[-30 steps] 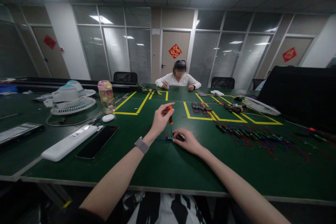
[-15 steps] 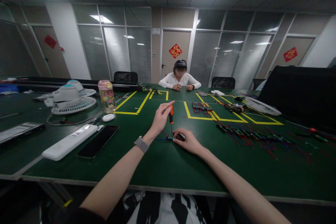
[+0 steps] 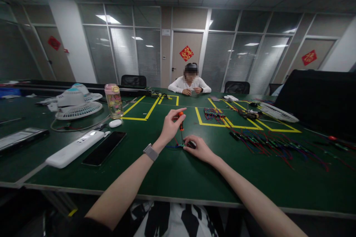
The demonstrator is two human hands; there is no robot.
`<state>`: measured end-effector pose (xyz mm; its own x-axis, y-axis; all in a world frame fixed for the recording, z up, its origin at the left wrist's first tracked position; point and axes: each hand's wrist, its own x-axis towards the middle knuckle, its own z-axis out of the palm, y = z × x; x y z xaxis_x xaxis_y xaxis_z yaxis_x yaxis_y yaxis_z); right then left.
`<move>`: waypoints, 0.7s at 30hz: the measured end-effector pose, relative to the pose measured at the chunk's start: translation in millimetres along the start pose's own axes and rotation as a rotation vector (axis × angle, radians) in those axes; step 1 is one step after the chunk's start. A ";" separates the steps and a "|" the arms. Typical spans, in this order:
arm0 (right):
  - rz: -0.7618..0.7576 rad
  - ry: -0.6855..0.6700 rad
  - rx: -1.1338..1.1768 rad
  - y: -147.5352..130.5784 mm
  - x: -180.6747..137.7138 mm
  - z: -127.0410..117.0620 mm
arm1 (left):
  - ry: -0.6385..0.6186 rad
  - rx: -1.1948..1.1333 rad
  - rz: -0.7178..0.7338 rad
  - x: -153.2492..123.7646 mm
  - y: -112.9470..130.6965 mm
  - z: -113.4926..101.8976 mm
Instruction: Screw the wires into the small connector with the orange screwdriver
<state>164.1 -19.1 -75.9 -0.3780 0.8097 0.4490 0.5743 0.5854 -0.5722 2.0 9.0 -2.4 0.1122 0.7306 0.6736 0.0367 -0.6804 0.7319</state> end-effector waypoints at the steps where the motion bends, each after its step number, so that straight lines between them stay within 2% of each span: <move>1: 0.003 0.002 0.000 0.3 0.1 0.1 | 0.016 0.036 0.018 -0.5 0.9 0.3; 3: 0.001 0.002 -0.004 0.4 0.3 -0.1 | 0.017 0.054 0.030 -1.0 2.2 1.1; 7: -0.015 -0.011 -0.009 -1.0 0.4 -0.7 | -0.040 -0.083 -0.040 -0.9 1.6 2.4; 12: -0.018 -0.009 -0.003 -0.7 0.4 0.7 | 0.067 0.065 0.032 -1.4 0.4 1.2; 17: -0.031 -0.013 -0.019 -0.3 0.3 0.5 | -0.005 -0.051 -0.030 0.1 0.5 0.8; 21: -0.034 -0.007 -0.021 -1.0 0.1 0.1 | 0.040 0.029 0.007 -0.8 -0.3 1.3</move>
<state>163.3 -19.6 -75.4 -0.4031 0.7894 0.4630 0.5760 0.6119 -0.5420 3.2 8.5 -3.3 0.0731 0.7274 0.6823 0.0652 -0.6861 0.7245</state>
